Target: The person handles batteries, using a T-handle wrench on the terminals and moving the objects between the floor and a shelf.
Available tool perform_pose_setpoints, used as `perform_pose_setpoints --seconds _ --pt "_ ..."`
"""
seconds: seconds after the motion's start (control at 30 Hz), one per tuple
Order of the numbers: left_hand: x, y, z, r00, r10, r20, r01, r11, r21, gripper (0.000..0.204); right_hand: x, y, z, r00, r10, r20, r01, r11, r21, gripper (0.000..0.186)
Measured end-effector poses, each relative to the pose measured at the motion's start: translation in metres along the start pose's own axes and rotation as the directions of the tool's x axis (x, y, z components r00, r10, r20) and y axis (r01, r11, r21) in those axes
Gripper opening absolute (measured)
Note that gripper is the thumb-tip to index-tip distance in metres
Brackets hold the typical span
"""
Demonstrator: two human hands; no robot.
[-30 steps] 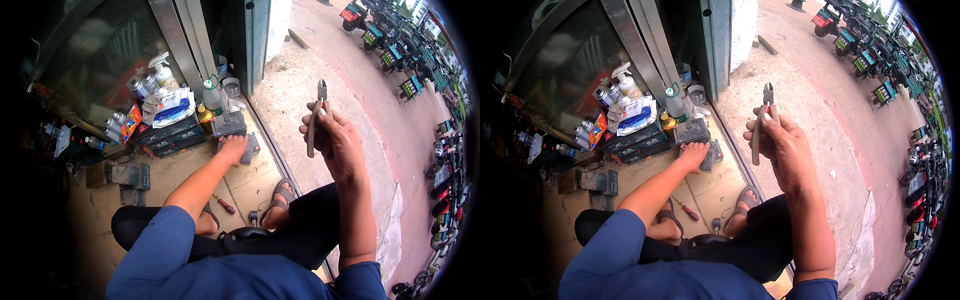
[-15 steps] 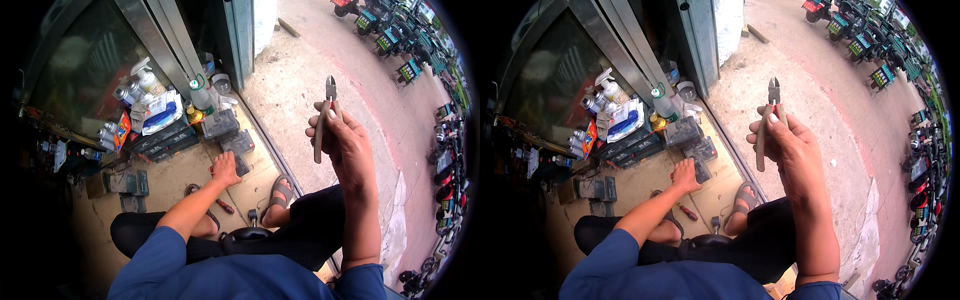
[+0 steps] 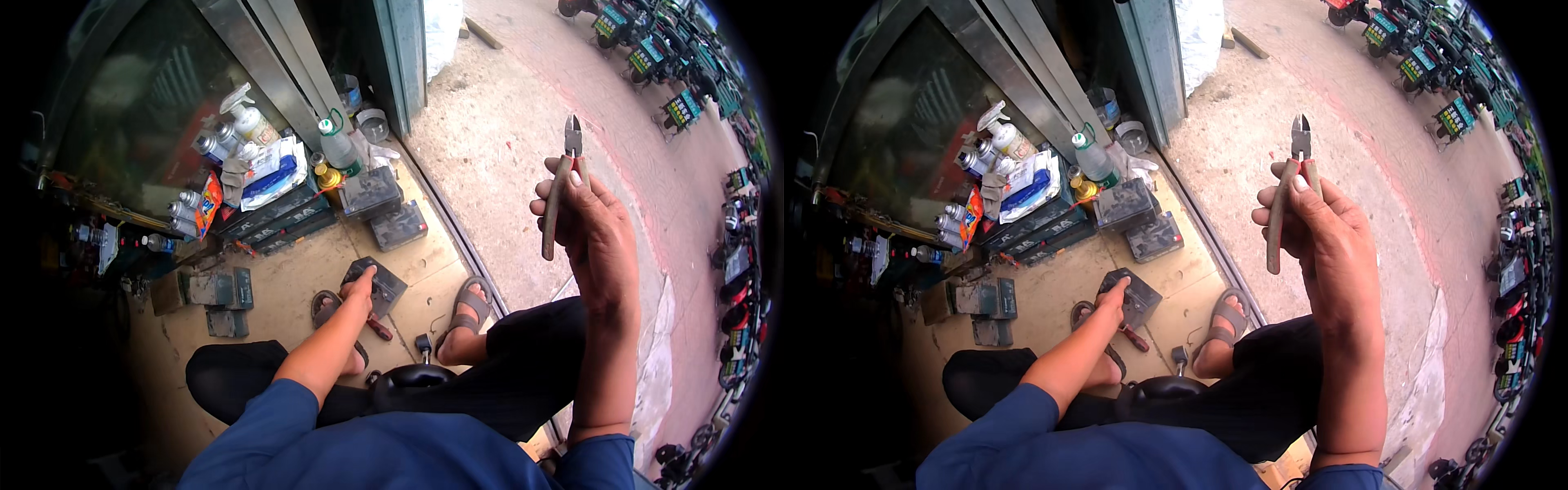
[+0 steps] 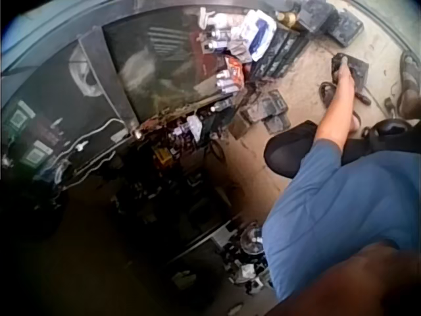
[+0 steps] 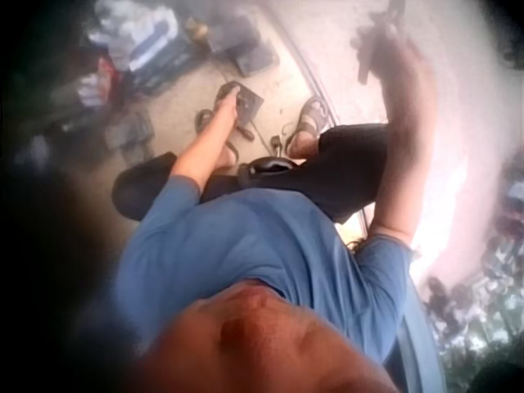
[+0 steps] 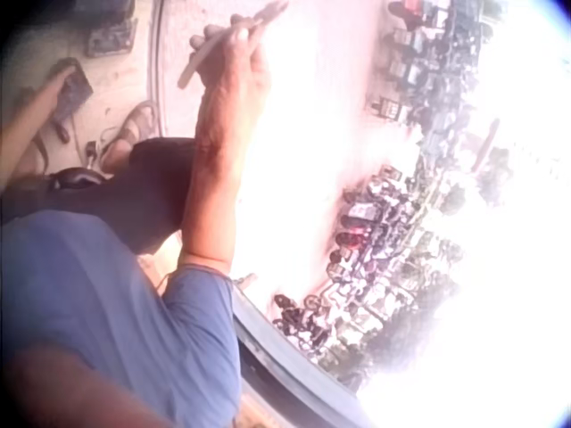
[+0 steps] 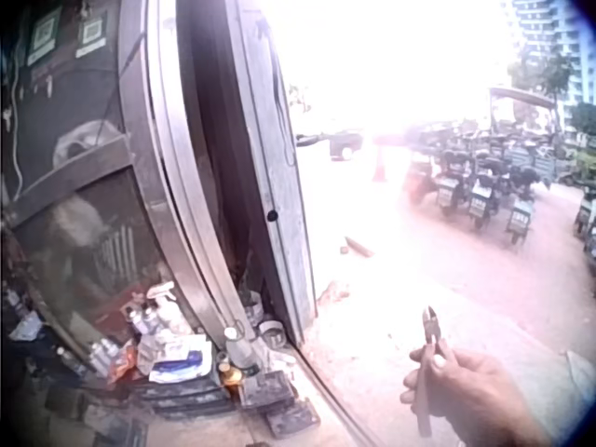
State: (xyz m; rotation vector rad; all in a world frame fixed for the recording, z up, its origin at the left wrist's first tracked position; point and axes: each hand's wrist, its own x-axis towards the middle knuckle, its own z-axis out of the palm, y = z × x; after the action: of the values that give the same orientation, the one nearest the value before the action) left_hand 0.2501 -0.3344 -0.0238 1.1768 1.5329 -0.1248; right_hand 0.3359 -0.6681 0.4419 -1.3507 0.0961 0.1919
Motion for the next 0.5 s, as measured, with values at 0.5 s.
perform_pose_setpoints --seconds 0.5 --pt "0.019 0.026 -0.024 0.945 -0.269 0.186 0.256 0.962 0.092 0.047 0.049 0.016 -0.041 0.993 0.117 -0.020 -0.119 0.968 -0.221 0.037"
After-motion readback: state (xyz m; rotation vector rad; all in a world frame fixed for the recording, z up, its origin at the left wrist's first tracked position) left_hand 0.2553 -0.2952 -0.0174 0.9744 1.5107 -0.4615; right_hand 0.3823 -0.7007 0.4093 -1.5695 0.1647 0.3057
